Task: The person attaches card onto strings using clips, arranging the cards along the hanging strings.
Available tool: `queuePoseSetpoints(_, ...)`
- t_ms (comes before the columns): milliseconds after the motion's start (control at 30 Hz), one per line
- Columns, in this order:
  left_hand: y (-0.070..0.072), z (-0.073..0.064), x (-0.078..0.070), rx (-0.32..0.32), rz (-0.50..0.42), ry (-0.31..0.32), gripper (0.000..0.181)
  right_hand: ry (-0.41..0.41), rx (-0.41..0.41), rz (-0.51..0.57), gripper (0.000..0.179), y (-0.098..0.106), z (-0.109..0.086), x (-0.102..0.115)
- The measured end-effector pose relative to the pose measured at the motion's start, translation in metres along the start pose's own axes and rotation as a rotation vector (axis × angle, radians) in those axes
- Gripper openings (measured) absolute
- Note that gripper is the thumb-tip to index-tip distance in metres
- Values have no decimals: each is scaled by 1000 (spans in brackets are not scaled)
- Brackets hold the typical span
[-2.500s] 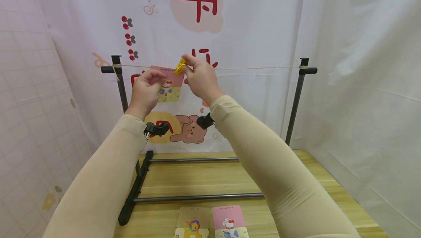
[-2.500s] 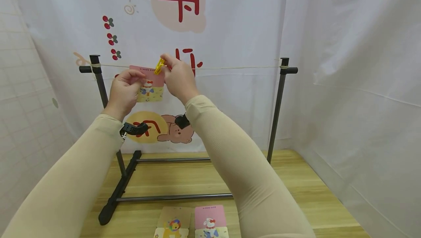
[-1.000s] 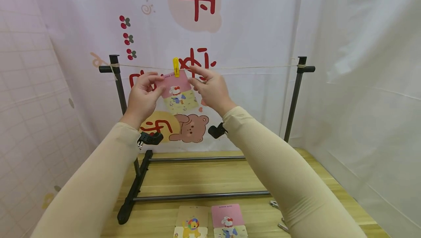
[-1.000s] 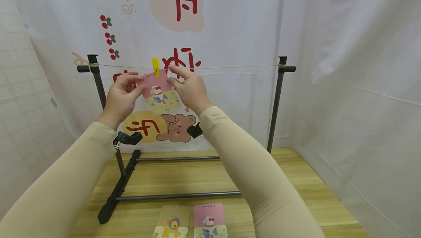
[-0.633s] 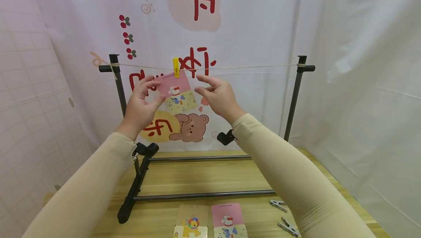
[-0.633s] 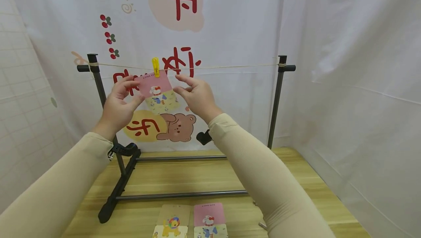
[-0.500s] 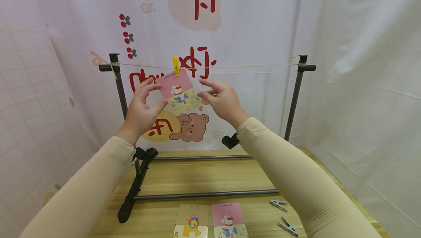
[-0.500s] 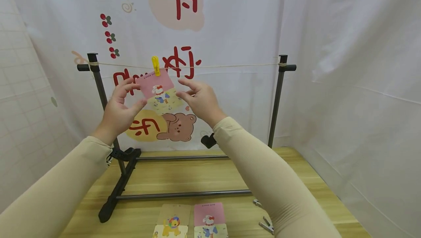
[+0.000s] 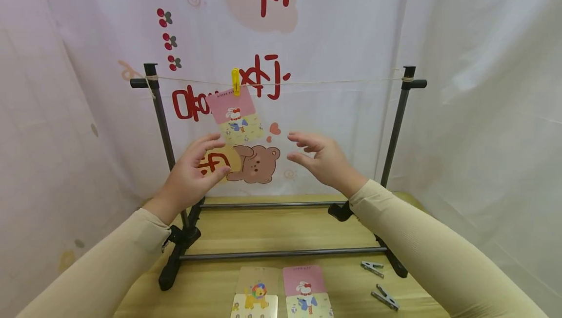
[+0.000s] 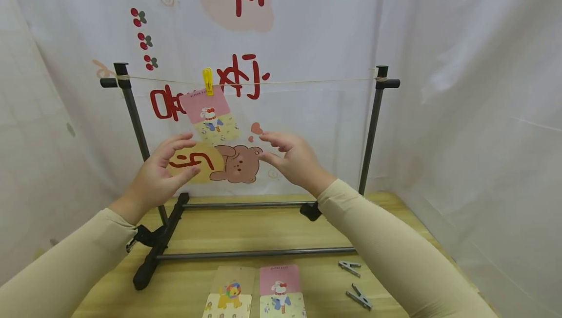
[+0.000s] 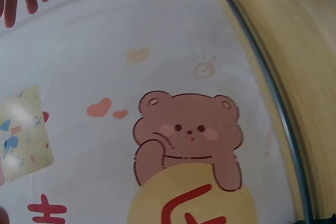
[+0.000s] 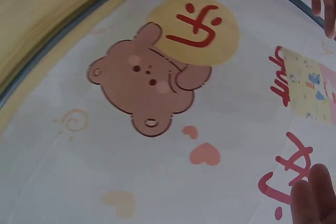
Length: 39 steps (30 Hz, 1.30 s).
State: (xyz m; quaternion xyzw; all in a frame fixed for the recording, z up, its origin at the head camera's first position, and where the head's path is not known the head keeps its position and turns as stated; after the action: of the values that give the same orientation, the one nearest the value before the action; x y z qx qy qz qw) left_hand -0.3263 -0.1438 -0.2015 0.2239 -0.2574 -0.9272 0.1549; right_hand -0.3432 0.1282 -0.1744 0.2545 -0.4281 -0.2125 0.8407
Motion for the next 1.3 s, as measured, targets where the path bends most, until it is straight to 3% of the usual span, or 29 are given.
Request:
queuePoseSetpoints(133, -19, -18, -4, 123, -14, -12, 51, 41, 66, -88, 44, 0, -27, -10)
queuePoseSetpoints(367, -57, -55, -6, 350, 22, 23, 50, 101, 150, -282, 43, -11, -76, -36)
queuePoseSetpoints(533, -79, -81, -3, 485, 54, 82, 55, 58, 227, -357, 42, -20, -110, -62)
queuePoseSetpoints(867, -104, -120, -1, 645, 67, 128, 61, -57, 328, -416, 45, -27, -150, -92)
queuePoseSetpoints(1100, -121, -146, 2, 772, 20, 217, 69, -61, 348, -458, 35, -26, -167, -109)
queuePoseSetpoints(1300, -132, -165, 0, 863, 10, 250, 70, -84, 390, -521, 30, -24, -181, -131)
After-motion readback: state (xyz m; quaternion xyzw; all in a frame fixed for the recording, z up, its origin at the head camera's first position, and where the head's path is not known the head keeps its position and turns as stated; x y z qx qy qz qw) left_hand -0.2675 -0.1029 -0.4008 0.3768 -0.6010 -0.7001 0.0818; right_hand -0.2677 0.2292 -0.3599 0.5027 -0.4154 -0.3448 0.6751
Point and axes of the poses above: each hand's wrist, its own z-axis towards the middle knuckle, its own y-axis out of the back of the hand, x = y × z, the point moved 9 cm from there along z, towards the middle knuckle, and after that the axes turned 14 degrees about -y, right-handed, at the moved point
